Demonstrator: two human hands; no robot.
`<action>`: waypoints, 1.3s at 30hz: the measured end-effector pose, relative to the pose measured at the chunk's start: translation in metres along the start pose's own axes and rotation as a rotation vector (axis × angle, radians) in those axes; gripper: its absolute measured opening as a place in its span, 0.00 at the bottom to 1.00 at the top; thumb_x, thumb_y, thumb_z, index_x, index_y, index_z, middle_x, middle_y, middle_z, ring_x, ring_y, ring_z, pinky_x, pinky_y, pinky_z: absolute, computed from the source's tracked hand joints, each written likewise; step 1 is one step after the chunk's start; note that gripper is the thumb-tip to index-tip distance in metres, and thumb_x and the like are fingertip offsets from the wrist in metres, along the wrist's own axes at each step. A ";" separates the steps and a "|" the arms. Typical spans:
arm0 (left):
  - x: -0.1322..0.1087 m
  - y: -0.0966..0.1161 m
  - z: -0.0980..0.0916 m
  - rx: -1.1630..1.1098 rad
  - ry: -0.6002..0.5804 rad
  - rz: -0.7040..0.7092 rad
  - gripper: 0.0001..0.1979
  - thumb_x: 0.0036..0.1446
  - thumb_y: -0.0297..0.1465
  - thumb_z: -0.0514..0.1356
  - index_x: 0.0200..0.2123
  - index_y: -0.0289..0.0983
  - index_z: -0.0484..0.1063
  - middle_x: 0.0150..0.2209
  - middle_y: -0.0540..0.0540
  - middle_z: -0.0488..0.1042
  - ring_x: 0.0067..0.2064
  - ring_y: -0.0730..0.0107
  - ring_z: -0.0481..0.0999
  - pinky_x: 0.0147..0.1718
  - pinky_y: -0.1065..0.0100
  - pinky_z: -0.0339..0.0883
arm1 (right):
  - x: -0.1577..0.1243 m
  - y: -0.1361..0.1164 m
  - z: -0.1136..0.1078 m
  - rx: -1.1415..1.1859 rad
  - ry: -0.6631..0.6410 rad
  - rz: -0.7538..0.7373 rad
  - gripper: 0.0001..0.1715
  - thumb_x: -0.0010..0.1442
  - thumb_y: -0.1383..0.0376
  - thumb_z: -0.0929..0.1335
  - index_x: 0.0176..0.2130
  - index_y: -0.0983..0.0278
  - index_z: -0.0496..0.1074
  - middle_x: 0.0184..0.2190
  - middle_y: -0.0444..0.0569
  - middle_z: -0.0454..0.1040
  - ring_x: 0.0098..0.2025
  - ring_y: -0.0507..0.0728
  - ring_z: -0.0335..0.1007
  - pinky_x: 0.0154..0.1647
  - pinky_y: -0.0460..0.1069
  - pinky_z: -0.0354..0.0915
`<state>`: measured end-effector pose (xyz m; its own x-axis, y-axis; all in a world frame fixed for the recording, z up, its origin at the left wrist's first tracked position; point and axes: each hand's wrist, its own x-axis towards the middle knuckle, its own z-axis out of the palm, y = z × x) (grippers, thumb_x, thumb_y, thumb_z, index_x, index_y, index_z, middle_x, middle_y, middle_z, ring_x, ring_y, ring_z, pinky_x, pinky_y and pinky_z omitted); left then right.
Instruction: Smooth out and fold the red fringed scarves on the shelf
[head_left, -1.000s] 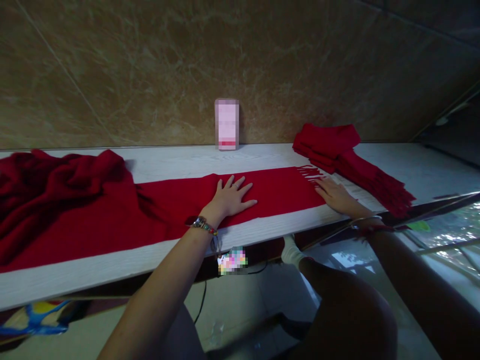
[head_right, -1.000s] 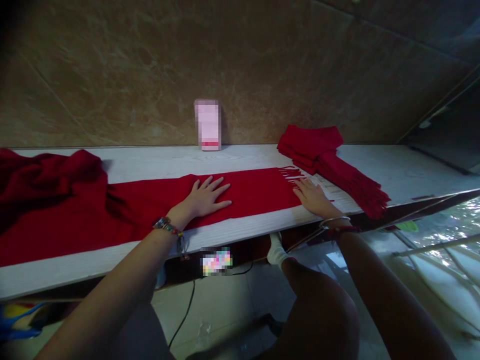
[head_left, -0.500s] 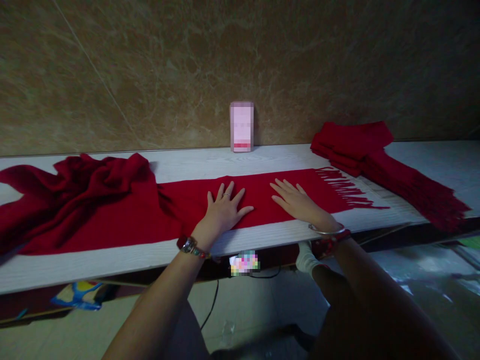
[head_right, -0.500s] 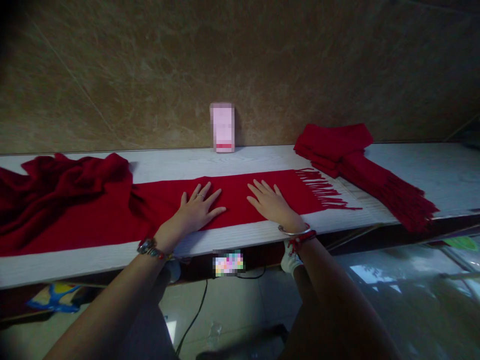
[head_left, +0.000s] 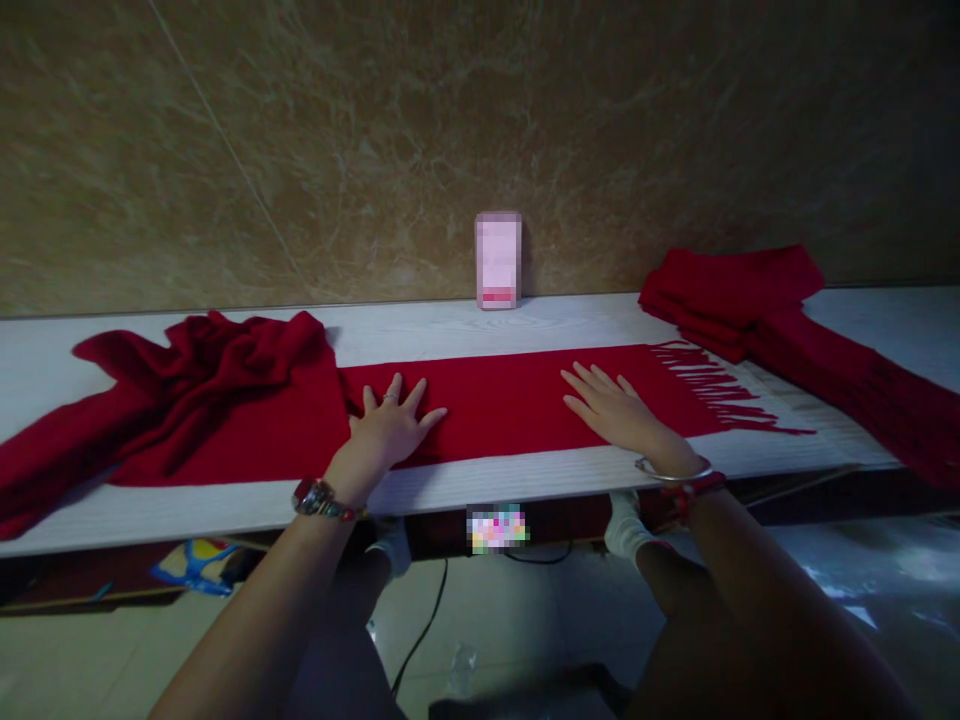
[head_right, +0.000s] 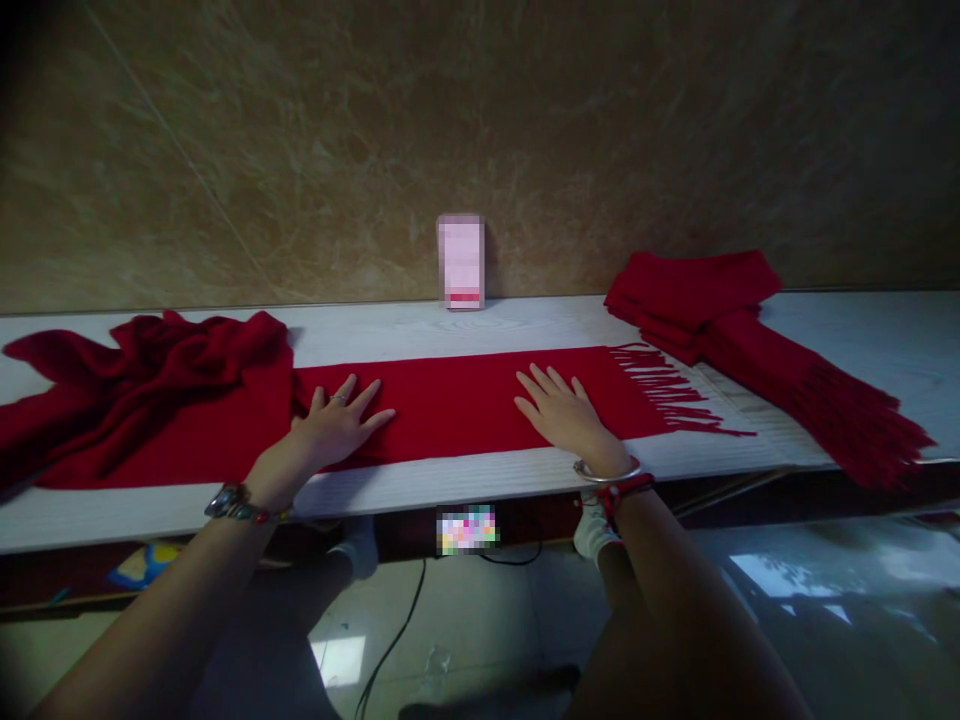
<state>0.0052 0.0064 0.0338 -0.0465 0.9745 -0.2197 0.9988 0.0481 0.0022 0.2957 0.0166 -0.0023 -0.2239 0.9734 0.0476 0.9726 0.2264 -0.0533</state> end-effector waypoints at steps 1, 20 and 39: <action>0.000 -0.001 -0.001 0.011 0.003 -0.018 0.34 0.60 0.52 0.40 0.66 0.47 0.46 0.68 0.40 0.43 0.64 0.30 0.46 0.49 0.30 0.57 | 0.001 0.001 0.001 0.011 0.009 -0.007 0.31 0.65 0.54 0.54 0.63 0.58 0.56 0.66 0.50 0.51 0.67 0.63 0.45 0.62 0.66 0.49; 0.031 -0.141 0.004 0.099 0.358 0.220 0.29 0.48 0.19 0.45 0.53 0.34 0.70 0.58 0.43 0.67 0.62 0.59 0.62 0.59 0.60 0.58 | 0.005 -0.094 -0.002 0.184 0.013 -0.590 0.25 0.65 0.58 0.60 0.60 0.58 0.62 0.63 0.48 0.60 0.65 0.58 0.51 0.65 0.61 0.48; 0.081 -0.203 -0.038 -0.052 0.333 -0.174 0.29 0.56 0.41 0.54 0.56 0.26 0.62 0.48 0.35 0.74 0.48 0.51 0.74 0.45 0.57 0.68 | 0.007 -0.087 0.010 0.261 0.070 -0.554 0.24 0.63 0.59 0.61 0.58 0.55 0.65 0.60 0.48 0.64 0.63 0.59 0.55 0.64 0.63 0.51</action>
<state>-0.2017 0.0838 0.0530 -0.2257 0.9681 0.1085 0.9740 0.2221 0.0438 0.2086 0.0041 -0.0073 -0.6784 0.7061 0.2031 0.6634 0.7075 -0.2435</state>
